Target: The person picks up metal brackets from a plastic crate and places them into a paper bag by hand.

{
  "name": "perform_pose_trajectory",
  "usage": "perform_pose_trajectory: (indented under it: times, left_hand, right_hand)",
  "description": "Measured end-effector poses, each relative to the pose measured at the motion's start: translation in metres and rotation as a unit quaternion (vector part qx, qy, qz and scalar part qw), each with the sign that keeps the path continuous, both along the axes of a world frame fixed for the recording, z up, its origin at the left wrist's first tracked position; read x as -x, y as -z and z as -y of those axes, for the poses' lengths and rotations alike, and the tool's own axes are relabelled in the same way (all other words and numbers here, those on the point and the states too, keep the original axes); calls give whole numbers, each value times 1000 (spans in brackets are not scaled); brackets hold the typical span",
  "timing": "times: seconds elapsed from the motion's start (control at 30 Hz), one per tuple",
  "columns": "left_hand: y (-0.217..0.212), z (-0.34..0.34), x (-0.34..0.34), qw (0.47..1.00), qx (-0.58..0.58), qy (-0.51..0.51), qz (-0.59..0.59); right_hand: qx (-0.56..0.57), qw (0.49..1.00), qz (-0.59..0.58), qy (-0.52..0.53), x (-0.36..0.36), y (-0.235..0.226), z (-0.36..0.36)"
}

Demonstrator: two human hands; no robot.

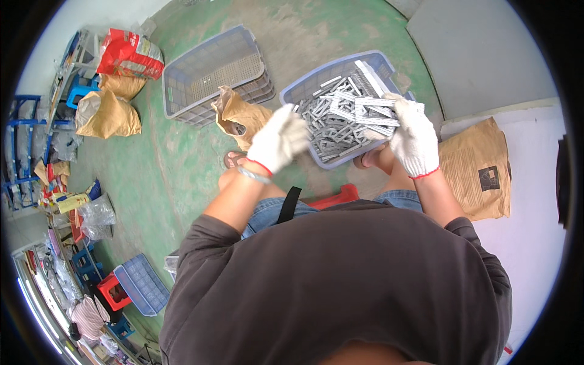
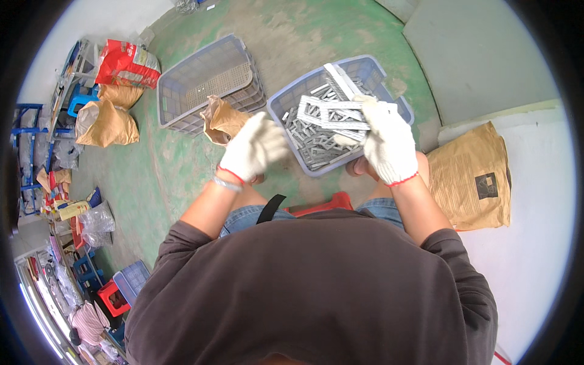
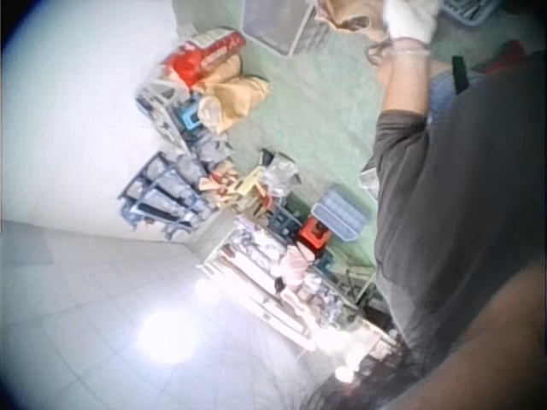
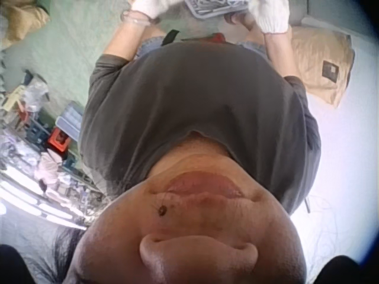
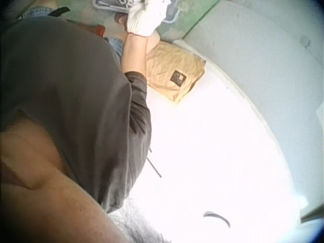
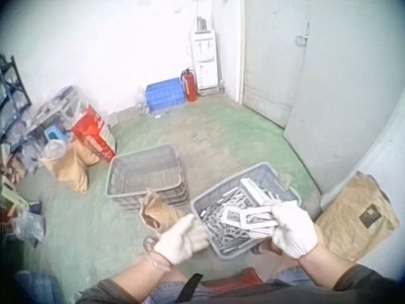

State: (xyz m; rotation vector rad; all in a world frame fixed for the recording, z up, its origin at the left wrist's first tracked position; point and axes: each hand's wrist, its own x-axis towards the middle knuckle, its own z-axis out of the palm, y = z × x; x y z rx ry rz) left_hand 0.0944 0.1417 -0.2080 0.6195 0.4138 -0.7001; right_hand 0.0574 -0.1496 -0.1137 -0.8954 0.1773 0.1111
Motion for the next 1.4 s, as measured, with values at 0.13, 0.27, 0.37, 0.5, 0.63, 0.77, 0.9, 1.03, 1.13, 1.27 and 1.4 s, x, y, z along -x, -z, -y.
perform_pose_trajectory:
  times: [0.13,0.27,0.37,0.5,0.63,0.77,0.9,1.03,1.13,1.27,1.4]
  left_hand:
    - [-92,67,49,992,107,47,53]
    - [-129,94,50,990,113,16,80]
    - [-134,108,50,990,100,-13,103]
    - [-140,114,56,984,119,-24,127]
    - [-140,111,64,985,106,-24,135]
    - [-143,110,71,985,92,-9,148]
    - [-147,108,77,979,110,5,172]
    - [-155,108,77,973,142,2,184]
    - [-153,107,75,968,165,-6,187]
    - [-159,108,76,967,165,-77,177]
    - [-162,102,75,968,150,-129,155]
  right_hand:
    - [125,989,74,11,9,-13,-13]
    - [388,902,192,11,22,-23,-13]
    - [484,828,283,8,27,-32,-8]
    - [525,795,302,-3,41,-47,-3]
    - [486,805,335,-52,51,-56,2]
    - [542,753,374,8,51,-41,4]
    - [389,858,336,0,57,-48,6]
    - [407,863,300,7,54,-46,5]
    - [190,963,193,-3,52,-46,1]
    - [-11,990,140,-20,54,-58,2]
    - [-36,988,149,-14,51,-47,3]
